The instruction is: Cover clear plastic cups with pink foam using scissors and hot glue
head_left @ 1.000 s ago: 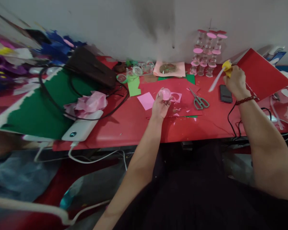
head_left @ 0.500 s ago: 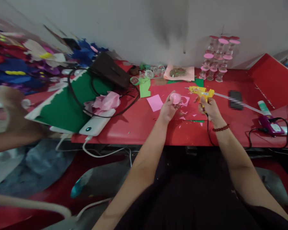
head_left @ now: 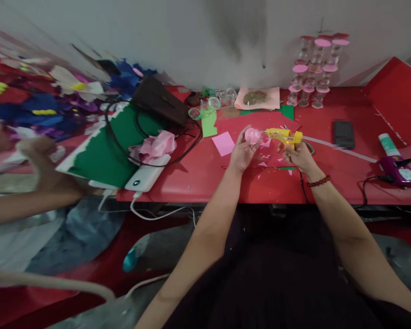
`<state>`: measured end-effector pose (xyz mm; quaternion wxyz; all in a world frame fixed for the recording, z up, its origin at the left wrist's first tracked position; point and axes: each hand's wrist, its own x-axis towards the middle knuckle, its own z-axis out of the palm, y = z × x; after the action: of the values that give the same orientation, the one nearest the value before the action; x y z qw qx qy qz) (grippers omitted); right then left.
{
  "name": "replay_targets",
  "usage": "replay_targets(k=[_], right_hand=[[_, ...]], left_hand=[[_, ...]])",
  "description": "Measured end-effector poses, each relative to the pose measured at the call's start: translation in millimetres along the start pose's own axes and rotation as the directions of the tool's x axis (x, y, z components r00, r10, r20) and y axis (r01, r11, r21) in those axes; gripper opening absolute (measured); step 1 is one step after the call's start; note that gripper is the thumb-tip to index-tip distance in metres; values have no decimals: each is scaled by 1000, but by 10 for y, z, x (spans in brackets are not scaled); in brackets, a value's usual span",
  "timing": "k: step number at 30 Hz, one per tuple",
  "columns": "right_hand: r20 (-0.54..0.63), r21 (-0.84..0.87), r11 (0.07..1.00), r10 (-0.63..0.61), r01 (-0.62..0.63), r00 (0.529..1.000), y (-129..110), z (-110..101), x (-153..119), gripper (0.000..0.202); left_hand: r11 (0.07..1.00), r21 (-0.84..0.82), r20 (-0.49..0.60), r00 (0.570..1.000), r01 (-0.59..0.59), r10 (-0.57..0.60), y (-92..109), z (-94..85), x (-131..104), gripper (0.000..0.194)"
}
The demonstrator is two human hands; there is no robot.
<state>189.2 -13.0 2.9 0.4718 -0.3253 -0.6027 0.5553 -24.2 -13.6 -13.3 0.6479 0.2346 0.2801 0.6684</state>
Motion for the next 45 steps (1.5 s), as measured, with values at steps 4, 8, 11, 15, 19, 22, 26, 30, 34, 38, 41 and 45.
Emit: replay_targets(k=[4,8,11,15,19,22,26,30,34,38,41,45], right_hand=[[39,-30,1000,-5,6,999,-10,1,-9,59],[62,-58,998,6,-2,998,-7,-2,-24,57],[68,-68,998,12,-7,998,-4,0,-29,55],[62,-77,997,3,2,998,7,5,-22,58],[38,-57,998,12,-10,999,47,7,-3,61],[34,-41,999,30,-28,999,78,-1,7,60],[44,-12,999,39,-39,998,102,-13,14,57],[38,4,999,53,-53,998,115,-15,24,56],[36,10,999,41,-41,999,116,-13,27,57],[35,5,999,43,-43,998,106,-15,17,56],[27,16,999,48,-48,999,98,-12,12,60],[25,21,998,53,-54,998,89,-3,15,59]], left_hand=[[999,-38,3,1000,-10,10,-13,-7,7,55],[1000,-25,-2,1000,6,-6,-5,14,-9,56],[999,-26,-21,999,28,-29,10,35,-31,58],[998,-30,-21,999,49,-49,18,50,-47,56],[997,-40,-48,997,65,-67,18,58,-48,60],[997,-40,-50,996,73,-75,20,60,-47,62],[997,-14,-41,996,73,-74,19,51,-42,56],[997,2,-29,997,72,-72,16,45,-44,54],[996,-23,-55,995,83,-85,20,57,-58,61],[996,-14,-59,994,90,-91,29,63,-62,62],[997,16,-35,997,75,-75,30,55,-60,58],[998,40,-15,998,56,-55,29,50,-67,55]])
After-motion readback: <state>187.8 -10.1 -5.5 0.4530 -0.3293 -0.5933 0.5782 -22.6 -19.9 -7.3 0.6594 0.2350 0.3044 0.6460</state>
